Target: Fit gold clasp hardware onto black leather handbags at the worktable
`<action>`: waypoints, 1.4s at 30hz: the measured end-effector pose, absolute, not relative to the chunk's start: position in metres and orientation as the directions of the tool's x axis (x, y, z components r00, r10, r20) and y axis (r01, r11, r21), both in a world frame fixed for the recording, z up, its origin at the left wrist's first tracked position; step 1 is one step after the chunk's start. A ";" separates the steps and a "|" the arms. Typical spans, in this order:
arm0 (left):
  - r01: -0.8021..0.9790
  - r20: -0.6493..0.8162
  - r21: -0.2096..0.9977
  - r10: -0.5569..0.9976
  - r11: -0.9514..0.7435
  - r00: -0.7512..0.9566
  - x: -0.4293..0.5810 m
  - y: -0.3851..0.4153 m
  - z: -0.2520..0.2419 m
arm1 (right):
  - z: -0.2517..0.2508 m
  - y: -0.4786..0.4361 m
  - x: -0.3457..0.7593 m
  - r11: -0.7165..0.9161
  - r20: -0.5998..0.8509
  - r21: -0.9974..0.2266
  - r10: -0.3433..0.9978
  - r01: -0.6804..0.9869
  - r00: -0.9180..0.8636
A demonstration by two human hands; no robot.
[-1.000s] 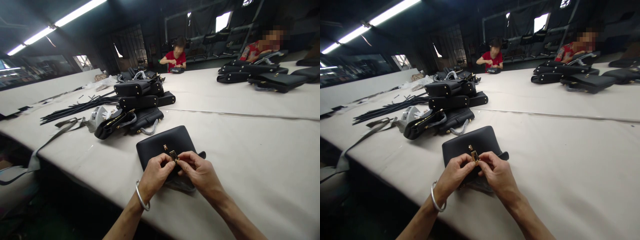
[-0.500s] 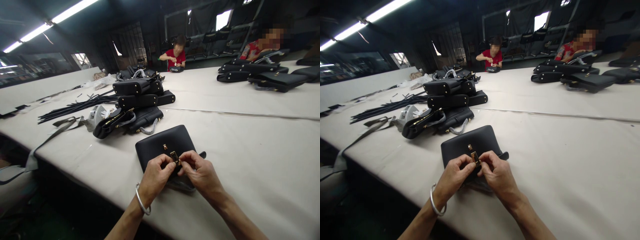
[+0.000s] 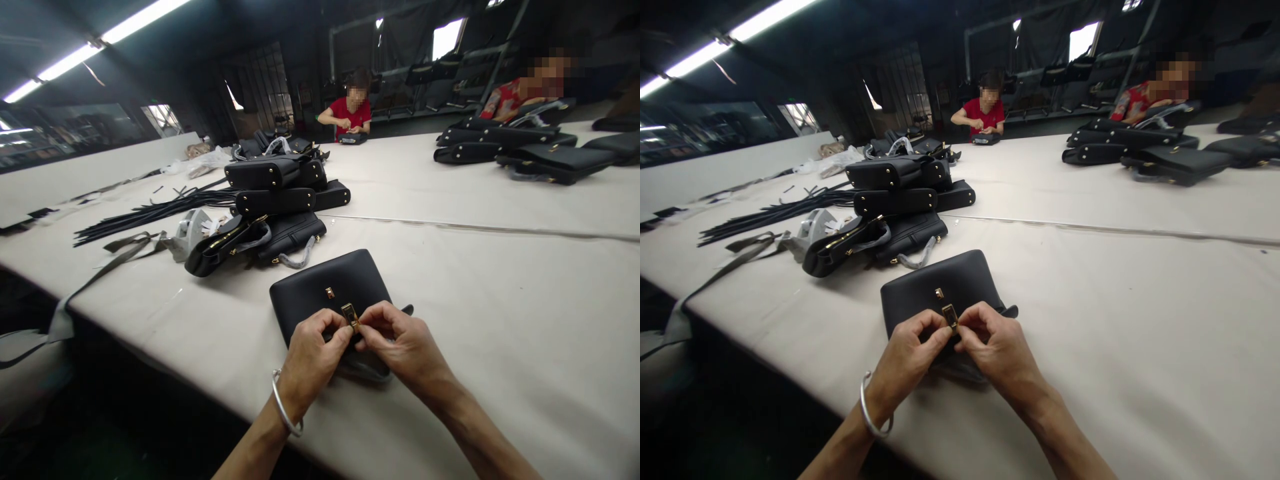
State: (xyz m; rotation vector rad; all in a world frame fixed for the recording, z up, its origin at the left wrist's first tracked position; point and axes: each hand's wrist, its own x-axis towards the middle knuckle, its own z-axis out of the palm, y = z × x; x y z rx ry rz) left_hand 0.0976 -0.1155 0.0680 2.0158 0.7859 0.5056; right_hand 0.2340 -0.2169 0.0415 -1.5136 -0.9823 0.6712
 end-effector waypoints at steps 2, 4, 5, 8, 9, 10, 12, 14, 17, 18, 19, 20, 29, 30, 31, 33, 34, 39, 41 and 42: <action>0.334 0.046 0.852 0.691 -0.404 0.721 0.098 -0.115 0.067 | 0.042 -0.217 0.235 -0.002 0.105 -0.978 0.859 0.208 0.501; 0.326 0.047 0.855 0.688 -0.402 0.725 0.097 -0.115 0.066 | 0.043 -0.218 0.235 0.003 0.108 -0.979 0.857 0.204 0.504; 0.322 0.049 0.858 0.687 -0.400 0.725 0.097 -0.115 0.066 | 0.043 -0.218 0.235 0.008 0.108 -0.980 0.862 0.199 0.496; 0.314 0.055 0.863 0.691 -0.396 0.721 0.096 -0.115 0.065 | 0.044 -0.218 0.234 0.023 0.102 -0.985 0.881 0.173 0.463; 0.316 0.055 0.862 0.694 -0.396 0.718 0.096 -0.116 0.065 | 0.044 -0.218 0.234 0.024 0.100 -0.985 0.882 0.169 0.460; 0.320 0.056 0.860 0.696 -0.398 0.716 0.096 -0.116 0.065 | 0.044 -0.217 0.234 0.022 0.098 -0.986 0.880 0.168 0.465; 0.328 0.058 0.853 0.699 -0.406 0.713 0.096 -0.117 0.065 | 0.044 -0.217 0.233 0.004 0.089 -0.985 0.868 0.172 0.489; 0.329 0.061 0.851 0.698 -0.410 0.714 0.097 -0.117 0.066 | 0.043 -0.216 0.233 -0.016 0.065 -0.988 0.861 0.155 0.505; 0.325 0.053 0.856 0.693 -0.402 0.719 0.098 -0.118 0.067 | 0.042 -0.217 0.234 -0.030 0.033 -0.993 0.860 0.114 0.509; 0.325 0.048 0.858 0.692 -0.397 0.720 0.098 -0.119 0.067 | 0.042 -0.217 0.234 -0.030 0.028 -0.994 0.858 0.106 0.512; 0.325 0.043 0.860 0.690 -0.393 0.722 0.098 -0.119 0.067 | 0.042 -0.217 0.234 -0.030 0.026 -0.995 0.857 0.100 0.514; 0.323 0.039 0.862 0.689 -0.389 0.724 0.098 -0.119 0.068 | 0.042 -0.217 0.235 -0.029 0.024 -0.995 0.857 0.095 0.515; 0.324 0.031 0.868 0.692 -0.377 0.721 0.098 -0.117 0.068 | 0.044 -0.216 0.234 -0.025 0.027 -0.995 0.876 0.101 0.481; 0.323 0.032 0.868 0.690 -0.378 0.723 0.098 -0.117 0.067 | 0.044 -0.216 0.234 -0.023 0.032 -0.994 0.876 0.108 0.482; 0.320 0.032 0.868 0.687 -0.379 0.726 0.098 -0.117 0.067 | 0.045 -0.216 0.234 -0.021 0.031 -0.994 0.878 0.103 0.478; 0.318 0.031 0.869 0.684 -0.379 0.729 0.098 -0.117 0.066 | 0.045 -0.215 0.234 -0.021 0.017 -0.997 0.884 0.076 0.467; 0.317 0.032 0.869 0.683 -0.379 0.730 0.098 -0.117 0.066 | 0.046 -0.216 0.234 -0.025 0.008 -0.998 0.885 0.065 0.465; 0.311 0.035 0.873 0.684 -0.375 0.729 0.097 -0.118 0.068 | 0.047 -0.218 0.233 -0.018 0.005 -0.999 0.877 0.043 0.480; 0.313 0.031 0.873 0.685 -0.373 0.728 0.096 -0.118 0.069 | 0.046 -0.219 0.233 -0.015 0.002 -0.999 0.879 0.032 0.478; 0.314 0.031 0.873 0.685 -0.373 0.728 0.096 -0.119 0.070 | 0.045 -0.219 0.232 -0.016 -0.001 -0.999 0.880 0.027 0.475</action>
